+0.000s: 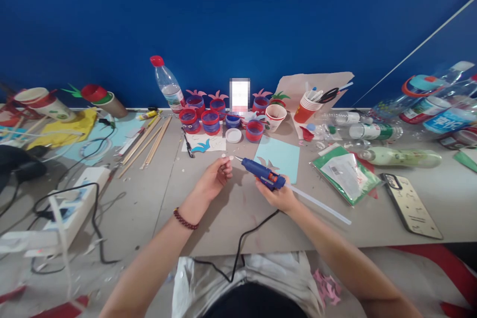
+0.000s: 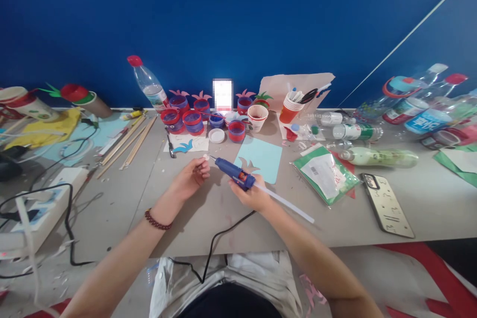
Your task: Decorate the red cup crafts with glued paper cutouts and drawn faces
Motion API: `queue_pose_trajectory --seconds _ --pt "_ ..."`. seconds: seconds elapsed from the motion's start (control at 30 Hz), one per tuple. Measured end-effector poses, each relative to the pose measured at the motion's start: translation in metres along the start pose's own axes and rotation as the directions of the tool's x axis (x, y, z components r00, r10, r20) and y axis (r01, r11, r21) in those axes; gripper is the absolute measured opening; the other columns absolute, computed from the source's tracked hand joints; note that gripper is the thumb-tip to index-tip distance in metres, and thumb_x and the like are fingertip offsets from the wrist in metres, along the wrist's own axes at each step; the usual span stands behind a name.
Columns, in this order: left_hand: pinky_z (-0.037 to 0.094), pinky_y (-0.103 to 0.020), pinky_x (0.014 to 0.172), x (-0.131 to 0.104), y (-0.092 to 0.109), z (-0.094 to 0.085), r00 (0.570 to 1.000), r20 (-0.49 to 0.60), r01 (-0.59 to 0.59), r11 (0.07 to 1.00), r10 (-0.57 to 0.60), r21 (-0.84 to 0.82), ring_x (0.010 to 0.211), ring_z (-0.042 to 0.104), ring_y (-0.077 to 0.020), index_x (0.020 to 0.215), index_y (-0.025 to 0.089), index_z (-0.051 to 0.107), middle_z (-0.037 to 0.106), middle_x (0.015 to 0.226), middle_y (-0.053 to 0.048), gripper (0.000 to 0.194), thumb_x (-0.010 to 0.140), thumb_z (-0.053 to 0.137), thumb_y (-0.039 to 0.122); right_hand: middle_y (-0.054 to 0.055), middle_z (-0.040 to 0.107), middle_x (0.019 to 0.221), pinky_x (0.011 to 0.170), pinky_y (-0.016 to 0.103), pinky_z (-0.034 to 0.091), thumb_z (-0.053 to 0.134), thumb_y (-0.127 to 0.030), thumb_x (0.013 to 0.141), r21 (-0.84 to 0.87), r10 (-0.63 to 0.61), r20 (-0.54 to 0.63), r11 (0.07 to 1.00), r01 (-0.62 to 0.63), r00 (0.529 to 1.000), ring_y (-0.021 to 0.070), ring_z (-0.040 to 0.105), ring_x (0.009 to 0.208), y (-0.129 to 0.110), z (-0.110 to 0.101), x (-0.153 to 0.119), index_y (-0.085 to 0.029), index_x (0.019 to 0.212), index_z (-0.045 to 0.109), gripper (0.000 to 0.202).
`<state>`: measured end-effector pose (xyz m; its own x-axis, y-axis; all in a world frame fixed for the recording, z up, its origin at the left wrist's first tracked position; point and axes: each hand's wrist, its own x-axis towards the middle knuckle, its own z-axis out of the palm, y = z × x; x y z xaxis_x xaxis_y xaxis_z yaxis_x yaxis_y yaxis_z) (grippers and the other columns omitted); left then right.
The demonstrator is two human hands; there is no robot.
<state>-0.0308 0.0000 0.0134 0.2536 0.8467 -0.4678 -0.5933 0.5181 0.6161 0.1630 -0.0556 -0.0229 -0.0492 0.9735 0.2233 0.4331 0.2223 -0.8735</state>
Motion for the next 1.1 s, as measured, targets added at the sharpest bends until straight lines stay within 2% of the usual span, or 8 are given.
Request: queue_pose_trajectory --seconds 0.13,0.43,0.67,0.83,1.1 --pt "0.034 -0.013 0.04 -0.003 -0.0008 0.0024 0.999 0.021 0.051 0.998 -0.05 -0.04 0.044 0.039 -0.0015 0.064 0.014 0.053 0.043 0.055 0.008 0.017 0.067 0.07 0.013 -0.001 0.057 0.053 0.05 0.025 0.045 0.06 -0.041 0.081 -0.151 -0.117 -0.002 0.982 0.115 0.993 0.0123 0.049 0.045 -0.0057 -0.0024 -0.0001 -0.022 0.081 0.064 0.019" --pt "0.033 -0.01 0.037 -0.0043 0.0 0.0034 0.995 0.002 0.102 0.989 -0.102 -0.108 0.043 0.04 -0.0007 0.063 0.012 0.051 0.045 0.056 0.005 0.017 0.079 0.056 0.008 -0.001 0.061 0.059 0.051 0.022 0.043 0.059 -0.034 0.084 -0.269 -0.302 0.016 0.917 0.295 0.953 0.0111 0.054 0.047 -0.0066 -0.0025 -0.0001 -0.019 0.094 0.064 0.018" --pt "0.031 -0.008 0.033 -0.0071 0.0006 0.0057 0.993 -0.022 0.109 0.985 -0.113 -0.135 0.042 0.041 -0.0005 0.063 0.012 0.05 0.044 0.055 0.005 0.023 0.084 0.051 0.005 0.001 0.067 0.068 0.055 0.022 0.045 0.057 -0.027 0.084 -0.35 -0.434 0.04 0.838 0.419 0.9 0.0122 0.059 0.053 -0.0042 -0.0028 0.0026 -0.02 0.097 0.062 0.016" --pt "0.031 -0.006 0.033 -0.0066 0.0025 0.0079 0.991 -0.044 0.114 0.98 -0.123 -0.164 0.042 0.042 -0.0005 0.065 0.013 0.049 0.043 0.055 0.005 0.024 0.087 0.049 0.004 0.002 0.066 0.067 0.055 0.024 0.044 0.055 -0.029 0.085 -0.407 -0.557 0.081 0.738 0.538 0.827 0.0145 0.06 0.056 0.0002 -0.0035 0.0045 -0.018 0.102 0.061 0.021" --pt "0.036 -0.004 0.034 -0.0049 0.0051 0.0052 0.983 -0.074 0.153 0.974 -0.167 -0.168 0.042 0.045 -0.0002 0.066 0.013 0.05 0.046 0.057 0.004 0.023 0.088 0.048 0.005 0.003 0.062 0.063 0.056 0.026 0.037 0.049 -0.026 0.092 -0.471 -0.607 0.128 0.658 0.587 0.784 0.0142 0.057 0.057 -0.0022 -0.0038 0.0036 -0.015 0.103 0.063 0.021"
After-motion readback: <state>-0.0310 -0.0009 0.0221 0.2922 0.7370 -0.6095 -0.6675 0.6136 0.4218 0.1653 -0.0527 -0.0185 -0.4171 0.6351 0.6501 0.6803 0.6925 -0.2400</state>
